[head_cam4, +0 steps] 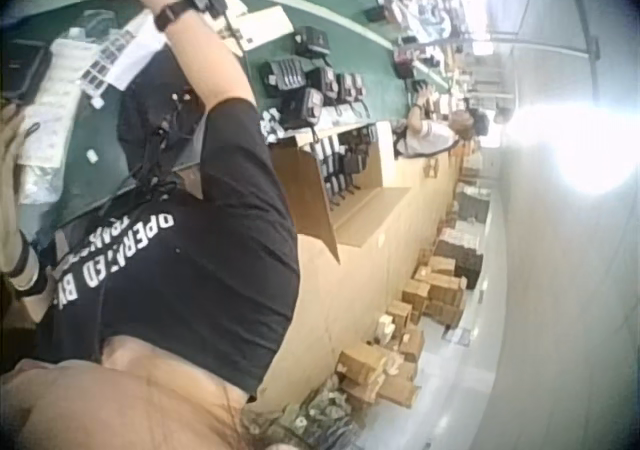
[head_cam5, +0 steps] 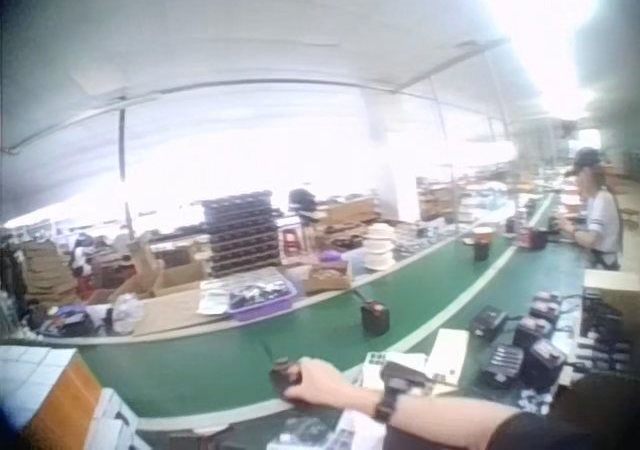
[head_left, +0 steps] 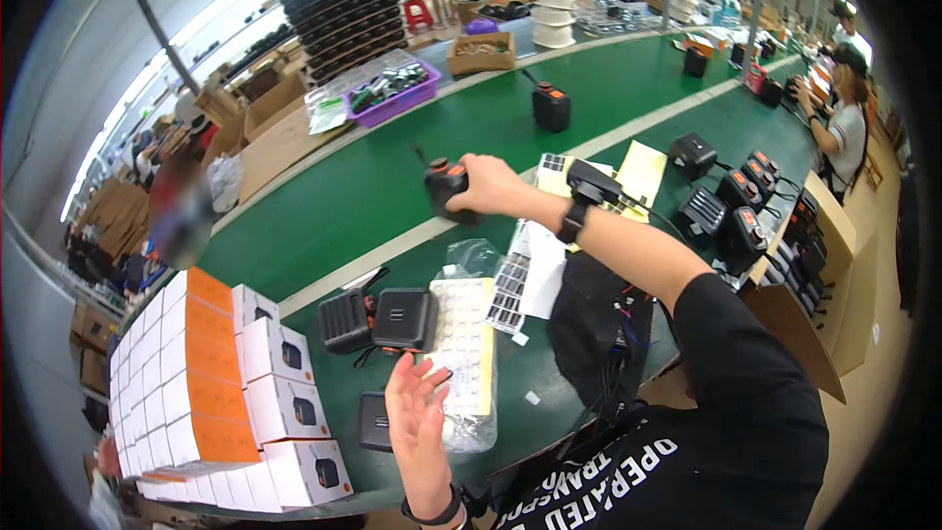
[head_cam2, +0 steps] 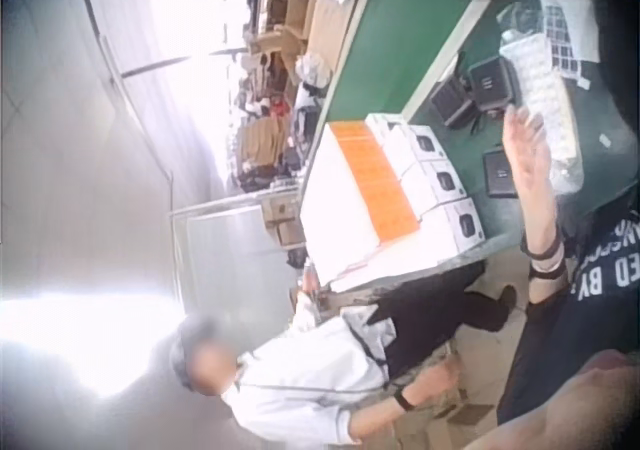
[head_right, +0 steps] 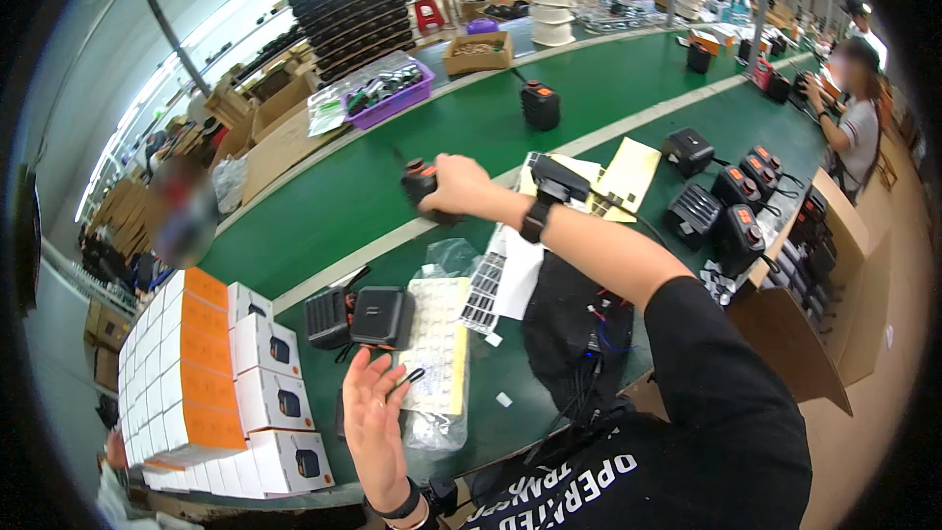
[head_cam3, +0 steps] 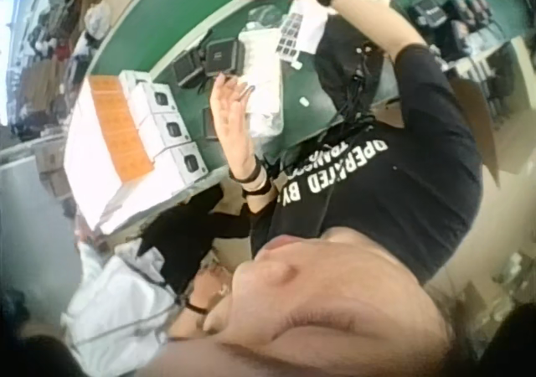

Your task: Inspecting and applying labels to portable speakers on an assembly line.

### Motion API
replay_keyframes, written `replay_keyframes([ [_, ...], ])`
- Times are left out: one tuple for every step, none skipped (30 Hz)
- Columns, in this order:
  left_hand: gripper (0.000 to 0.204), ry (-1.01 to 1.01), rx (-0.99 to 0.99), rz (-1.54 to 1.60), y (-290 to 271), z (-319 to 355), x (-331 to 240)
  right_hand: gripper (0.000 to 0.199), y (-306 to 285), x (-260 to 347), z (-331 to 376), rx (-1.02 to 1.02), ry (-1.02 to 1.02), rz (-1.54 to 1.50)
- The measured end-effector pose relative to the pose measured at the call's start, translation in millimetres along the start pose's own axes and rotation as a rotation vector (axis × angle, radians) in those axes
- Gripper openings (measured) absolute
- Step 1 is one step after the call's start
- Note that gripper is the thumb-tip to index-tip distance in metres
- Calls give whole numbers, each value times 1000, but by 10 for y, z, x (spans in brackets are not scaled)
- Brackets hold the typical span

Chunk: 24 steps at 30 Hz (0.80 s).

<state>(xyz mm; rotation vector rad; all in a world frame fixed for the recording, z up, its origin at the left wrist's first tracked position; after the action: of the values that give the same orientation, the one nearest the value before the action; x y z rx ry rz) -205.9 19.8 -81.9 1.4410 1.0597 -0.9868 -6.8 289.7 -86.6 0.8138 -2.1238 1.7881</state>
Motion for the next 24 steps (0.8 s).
replay_keyframes([
  [67,-4,1,7,-21,34,-28,57,153,-185,-236,-37,43,63],
  [68,-4,-8,6,-74,74,-62,59,283,-281,-407,-67,85,75],
  [70,7,-18,25,-133,130,-103,60,395,-378,-557,-152,67,76],
  [69,24,-64,1,-265,262,-205,56,549,-193,-682,-162,100,-22],
  [69,38,-92,-12,-358,343,-241,60,671,-182,-788,-164,123,-53],
  [73,5,-113,13,-464,428,-231,68,768,-8,-737,-187,135,-131],
  [56,94,-140,40,-532,488,-245,74,678,251,-625,-155,50,-78],
  [55,118,-112,-50,-540,509,-204,64,607,332,-502,-320,-146,-24],
  [51,25,-55,-12,-425,521,-292,67,573,285,-375,-475,-350,68],
  [44,102,45,-1,-382,546,-300,68,617,301,-209,-406,-415,19],
  [40,84,95,-142,-319,571,-403,70,715,384,-61,-92,-396,-201],
  [39,103,286,-52,-325,629,-325,73,851,494,164,49,-467,-183],
  [39,143,398,242,-141,673,-521,76,1013,519,345,190,-416,-202],
  [41,536,698,287,-96,651,-632,81,1158,625,504,388,-480,-206],
  [42,522,938,400,-103,744,-592,92,1186,824,661,506,-513,-182],
  [41,876,1184,304,-94,812,-745,98,1245,908,824,522,-530,-144],
  [41,895,1210,295,-184,869,-831,104,1198,959,1004,532,-510,-82],
  [40,878,1210,277,-209,931,-844,104,1145,1019,1062,527,-526,-89],
  [39,862,1204,267,-233,984,-844,106,1094,1062,1085,518,-493,-108],
  [38,844,1196,265,-266,1039,-845,107,1061,1084,1093,514,-455,-124],
  [37,829,1194,267,-315,1078,-839,107,1048,1099,1075,514,-456,-122],
  [36,812,1191,273,-361,1116,-835,107,1029,1086,1046,502,-385,-160],
  [36,793,1185,284,-395,1149,-832,107,989,1061,1036,491,-309,-198],
  [35,769,1193,291,-422,1163,-838,107,889,1046,1059,486,-301,-200],
])
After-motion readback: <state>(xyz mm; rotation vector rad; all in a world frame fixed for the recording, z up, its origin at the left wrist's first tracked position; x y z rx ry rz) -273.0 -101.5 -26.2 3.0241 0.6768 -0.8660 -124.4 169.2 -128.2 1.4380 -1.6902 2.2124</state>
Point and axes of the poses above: each hand's wrist, its own z-axis away from the middle knuckle, its own y-axis out of the palm, x = y × z, the point moved 4 cm from there along -z, towards the middle knuckle, and after that the axes turned 3 degrees about x, right-handed, at the moved point
